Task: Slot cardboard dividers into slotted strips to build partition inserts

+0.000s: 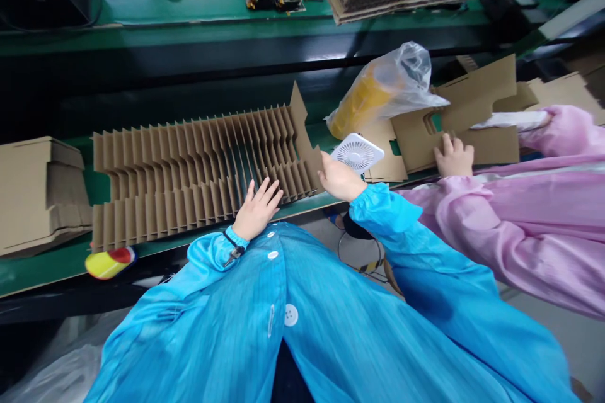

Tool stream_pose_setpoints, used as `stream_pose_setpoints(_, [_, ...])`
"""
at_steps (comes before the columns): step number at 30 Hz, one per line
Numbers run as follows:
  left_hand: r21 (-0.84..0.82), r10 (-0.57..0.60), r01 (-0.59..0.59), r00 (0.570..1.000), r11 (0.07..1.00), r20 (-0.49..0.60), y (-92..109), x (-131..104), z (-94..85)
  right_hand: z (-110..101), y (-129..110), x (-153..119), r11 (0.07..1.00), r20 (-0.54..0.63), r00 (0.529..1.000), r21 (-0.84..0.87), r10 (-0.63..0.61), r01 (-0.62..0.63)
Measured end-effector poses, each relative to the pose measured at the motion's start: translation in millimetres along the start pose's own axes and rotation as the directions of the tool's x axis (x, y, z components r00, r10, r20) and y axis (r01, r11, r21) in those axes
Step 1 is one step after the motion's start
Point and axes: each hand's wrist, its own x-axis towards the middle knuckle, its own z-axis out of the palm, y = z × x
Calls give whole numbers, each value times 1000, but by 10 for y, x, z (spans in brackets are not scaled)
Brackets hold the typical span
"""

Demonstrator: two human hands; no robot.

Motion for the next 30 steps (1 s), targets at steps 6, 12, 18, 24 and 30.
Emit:
stream_pose_setpoints(6, [1, 4, -4, 1000, 1000, 6, 1, -2, -3, 46, -1, 35, 999, 23, 999, 20, -29, 28])
stream_pose_setpoints(12, [20, 6, -6, 1000, 1000, 6, -6, -11, 1, 306, 16, 7, 1000, 28, 999, -4, -24, 24])
stream_pose_setpoints(18, [34, 15, -15, 1000, 999, 15, 1, -6, -12, 259, -25, 11, 1000, 100, 995, -1, -6, 6])
stream_pose_setpoints(24, [24, 12, -13, 1000, 1000, 27, 12, -16, -15, 88, -101, 264, 997, -93, 994, 58, 65, -60])
stream_pose_setpoints(30, [52, 19, -21, 999, 998, 25, 4, -21, -24, -108, -224, 885, 999, -235, 972, -23, 32, -38])
